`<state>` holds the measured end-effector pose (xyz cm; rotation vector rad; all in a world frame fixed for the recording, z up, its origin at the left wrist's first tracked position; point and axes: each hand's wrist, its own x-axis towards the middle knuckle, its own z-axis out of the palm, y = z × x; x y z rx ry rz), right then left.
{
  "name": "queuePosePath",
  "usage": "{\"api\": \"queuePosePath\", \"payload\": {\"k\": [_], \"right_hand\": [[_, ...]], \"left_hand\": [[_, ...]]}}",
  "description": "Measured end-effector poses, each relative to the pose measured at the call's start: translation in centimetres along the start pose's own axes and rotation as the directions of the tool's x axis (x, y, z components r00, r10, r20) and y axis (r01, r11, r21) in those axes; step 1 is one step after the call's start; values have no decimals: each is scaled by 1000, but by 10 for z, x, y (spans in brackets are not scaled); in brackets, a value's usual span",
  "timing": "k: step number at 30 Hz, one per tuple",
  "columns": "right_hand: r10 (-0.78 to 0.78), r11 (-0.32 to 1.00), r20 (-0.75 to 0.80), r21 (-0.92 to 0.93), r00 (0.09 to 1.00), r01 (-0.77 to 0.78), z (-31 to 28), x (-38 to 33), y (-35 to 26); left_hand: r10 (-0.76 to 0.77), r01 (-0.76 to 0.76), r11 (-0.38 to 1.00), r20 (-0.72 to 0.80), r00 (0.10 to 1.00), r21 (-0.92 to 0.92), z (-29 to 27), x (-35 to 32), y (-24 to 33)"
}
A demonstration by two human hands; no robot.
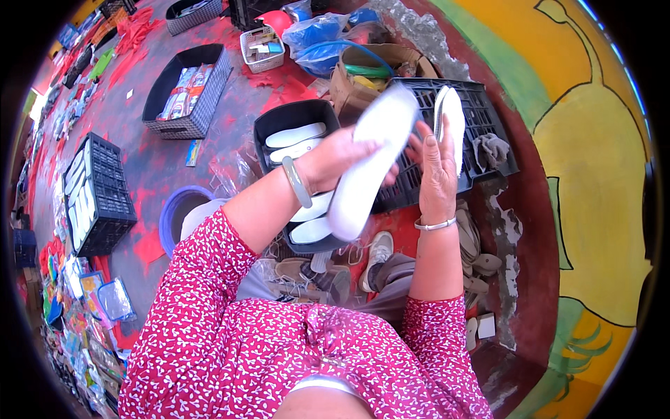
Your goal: The person sorts through stacks of white shoe insoles, checking them individually by hand and placing them into a black plastic crate.
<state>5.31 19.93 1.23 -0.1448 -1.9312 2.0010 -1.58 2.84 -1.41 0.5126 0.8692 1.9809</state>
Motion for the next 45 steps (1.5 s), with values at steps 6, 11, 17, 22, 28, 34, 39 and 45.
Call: {"api": "queuePosePath", "payload": {"k": [6, 11, 17, 22, 28, 34, 39, 45], "right_hand": [[356, 818, 510, 236, 783, -525, 32, -23, 26], [446, 721, 454, 328, 771, -610, 49, -28, 22], [433, 773, 449, 262, 781, -578, 48, -26, 25], [354, 858, 411, 215, 840, -466, 55, -32, 11], [407, 834, 369, 223, 836, -505, 53, -33, 17], [392, 800, 377, 311, 839, -513, 54, -35, 19], [340, 626, 526, 492, 779, -605, 47, -32, 28], [357, 697, 527, 400, 772, -595, 42, -25, 16]], "left_hand": [[250, -319, 945, -468, 848, -73, -15, 6, 21], [228, -375, 901, -493, 839, -220, -17, 5, 18], [225, -387, 872, -458, 860, -299, -15, 4, 17], [368, -477, 861, -428, 825, -179, -3, 2, 23], [581, -533, 812, -396, 711, 236, 2, 7, 11], [500, -511, 854, -420, 758, 96, 2, 4, 15], [262, -367, 853, -303, 916, -370, -1, -2, 23], [427, -473, 862, -244, 871, -180, 2, -9, 44]]}}
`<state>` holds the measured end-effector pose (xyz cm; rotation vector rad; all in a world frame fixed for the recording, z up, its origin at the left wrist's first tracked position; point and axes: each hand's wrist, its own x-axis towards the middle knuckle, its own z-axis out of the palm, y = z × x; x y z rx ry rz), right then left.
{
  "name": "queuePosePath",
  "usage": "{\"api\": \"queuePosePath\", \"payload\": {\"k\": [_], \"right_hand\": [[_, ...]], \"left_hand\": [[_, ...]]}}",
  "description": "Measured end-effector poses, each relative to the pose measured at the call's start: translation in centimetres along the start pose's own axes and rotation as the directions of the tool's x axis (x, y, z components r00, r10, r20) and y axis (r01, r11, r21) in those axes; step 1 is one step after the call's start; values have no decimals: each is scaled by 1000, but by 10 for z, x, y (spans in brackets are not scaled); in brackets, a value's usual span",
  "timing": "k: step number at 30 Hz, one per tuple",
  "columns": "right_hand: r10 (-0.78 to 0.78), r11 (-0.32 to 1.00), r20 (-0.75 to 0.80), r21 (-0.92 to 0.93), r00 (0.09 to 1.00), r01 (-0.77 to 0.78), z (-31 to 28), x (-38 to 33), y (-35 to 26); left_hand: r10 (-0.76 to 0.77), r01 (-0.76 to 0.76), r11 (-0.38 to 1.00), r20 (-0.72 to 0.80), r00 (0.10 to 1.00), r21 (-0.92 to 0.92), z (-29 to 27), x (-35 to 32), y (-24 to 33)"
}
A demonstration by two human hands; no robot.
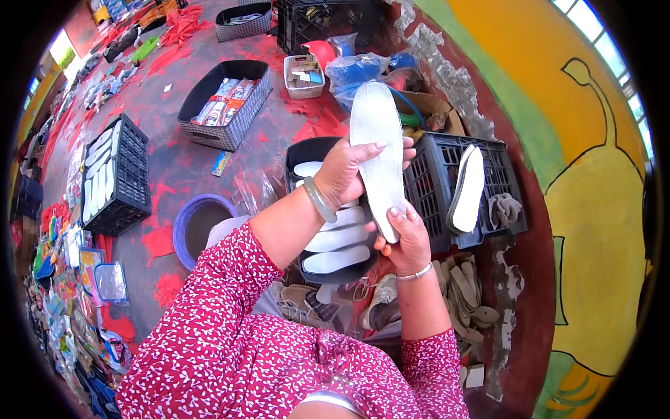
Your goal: The person sorts through stacks of white shoe insoles, checking them individually by hand and placing them into a black plastic crate.
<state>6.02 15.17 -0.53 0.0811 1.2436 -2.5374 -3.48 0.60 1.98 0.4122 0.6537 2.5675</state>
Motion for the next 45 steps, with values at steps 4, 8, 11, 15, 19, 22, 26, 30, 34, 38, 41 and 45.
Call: {"api": "queuePosePath", "payload": {"k": [4, 8, 11, 15, 19, 22, 26, 30, 34, 38, 41, 45], "right_hand": [[48, 998, 67, -43, 997, -45, -7, -6, -5], [75, 997, 103, -18, 992, -73, -9, -6, -3], [63, 993, 45, -104, 997, -58, 0, -5, 0], [5, 969, -22, -246, 1000, -10, 12, -5, 0], [104, 993, 65, -59, 992, -100, -3, -5, -4], [167, 981, 136, 75, 977, -178, -12, -5, 4], [177, 980, 135, 62, 975, -187, -5, -5, 5], [94, 996, 95, -14, 991, -93, -1, -6, 6], [-44, 958, -76, -287, 996, 21, 7, -4, 6], [-192, 870, -200, -488, 961, 72, 9, -3, 12], [-72, 950, -118, -309, 990, 33, 6, -5, 3], [113, 987, 144, 98, 983, -128, -4, -7, 4]], "left_hand": [[70, -68, 997, 69, 995, -29, -4, 5, 25], [120, -125, 978, 40, 992, 165, -3, 3, 35], [238, -211, 895, -21, 971, 393, -2, 2, 30], [191, -157, 927, -67, 979, 342, -21, 7, 28], [15, -9, 998, 92, 996, -68, -19, 7, 37], [3, 10, 996, 156, 988, -84, -8, 4, 41], [38, -30, 997, 106, 994, -78, -6, 5, 41], [123, -122, 992, 41, 992, -9, -8, 4, 40], [221, -216, 972, -52, 974, 88, -9, 4, 30], [260, -246, 948, -47, 964, 199, -8, 6, 23], [202, -201, 975, 4, 979, 92, -7, 3, 30], [125, -108, 987, 151, 981, -118, -9, -1, 37]]}}
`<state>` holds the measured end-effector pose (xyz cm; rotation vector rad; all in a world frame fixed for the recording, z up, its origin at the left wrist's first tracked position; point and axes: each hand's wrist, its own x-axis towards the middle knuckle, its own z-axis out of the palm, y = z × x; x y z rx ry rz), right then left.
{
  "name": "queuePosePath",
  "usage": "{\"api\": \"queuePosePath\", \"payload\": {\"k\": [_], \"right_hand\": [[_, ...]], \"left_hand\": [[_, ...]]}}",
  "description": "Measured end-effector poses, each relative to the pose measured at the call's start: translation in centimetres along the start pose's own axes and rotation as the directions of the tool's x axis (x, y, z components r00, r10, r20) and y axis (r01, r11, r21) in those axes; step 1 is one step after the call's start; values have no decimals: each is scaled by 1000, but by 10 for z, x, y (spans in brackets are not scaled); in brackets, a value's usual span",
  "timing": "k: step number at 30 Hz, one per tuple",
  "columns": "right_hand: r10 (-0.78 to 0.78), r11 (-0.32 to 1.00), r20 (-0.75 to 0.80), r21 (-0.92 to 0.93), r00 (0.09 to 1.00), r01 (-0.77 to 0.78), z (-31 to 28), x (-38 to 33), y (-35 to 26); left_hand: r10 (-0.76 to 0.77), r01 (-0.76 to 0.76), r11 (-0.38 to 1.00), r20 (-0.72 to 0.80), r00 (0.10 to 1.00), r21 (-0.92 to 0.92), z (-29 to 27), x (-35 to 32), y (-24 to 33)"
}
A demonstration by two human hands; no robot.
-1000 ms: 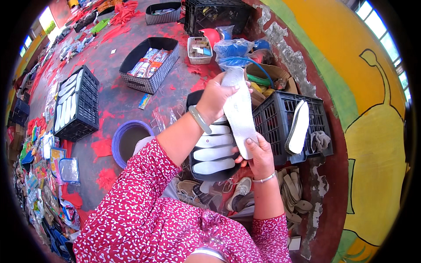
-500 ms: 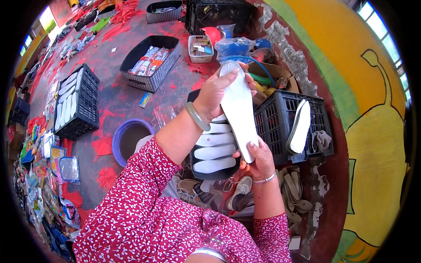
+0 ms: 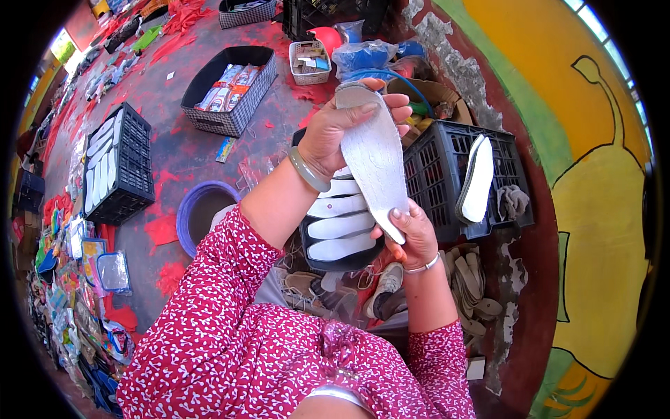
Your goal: The person sorts through stacks of white shoe insoles, checking them individually by hand and placing them into a black plastic crate.
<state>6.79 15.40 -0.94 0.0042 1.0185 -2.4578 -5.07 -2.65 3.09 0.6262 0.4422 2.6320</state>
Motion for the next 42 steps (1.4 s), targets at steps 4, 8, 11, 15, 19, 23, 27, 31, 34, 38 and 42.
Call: {"api": "queuePosePath", "payload": {"k": [4, 8, 11, 15, 19, 23, 27, 31, 34, 38, 42], "right_hand": [[-9, 1000, -9, -14, 1000, 9, -4, 5, 1], [-61, 991, -91, -121, 994, 50, -2, 3, -5], [-75, 988, -130, -144, 989, 56, -4, 5, -4], [-84, 991, -166, -116, 983, 65, -5, 6, -3], [-89, 978, -208, -203, 974, 46, 1, 4, -5], [-342, 805, -261, -577, 903, 139, 20, 2, 4], [-237, 884, -188, -449, 953, 131, 14, 3, 0], [-88, 977, -81, -201, 993, 70, -4, 5, -3], [-94, 970, -90, -233, 991, 71, 1, 6, -3], [-190, 932, -97, -332, 977, 148, 10, 5, -1], [-131, 898, -113, -435, 985, 70, 4, 2, -7]], "left_hand": [[-16, 18, 998, -25, 1000, 61, -3, 3, 3], [-27, 37, 991, -75, 997, 127, -2, 7, -1], [-22, 21, 990, 8, 1000, 140, -1, 1, -16], [-100, 105, 987, -51, 994, 120, -5, -4, -31], [-90, 113, 977, -127, 988, 184, -2, -2, -32], [-38, 69, 948, -106, 994, 311, -2, -1, -32], [-128, 130, 991, -111, 986, 17, -9, -2, -30], [-143, 141, 990, -95, 985, -28, -1, -5, -30], [-128, 129, 992, -90, 988, 3, -2, -4, -28], [-132, 130, 991, -106, 986, -21, -18, 2, -26], [-78, 85, 995, -134, 988, 43, -12, 3, -20]]}}
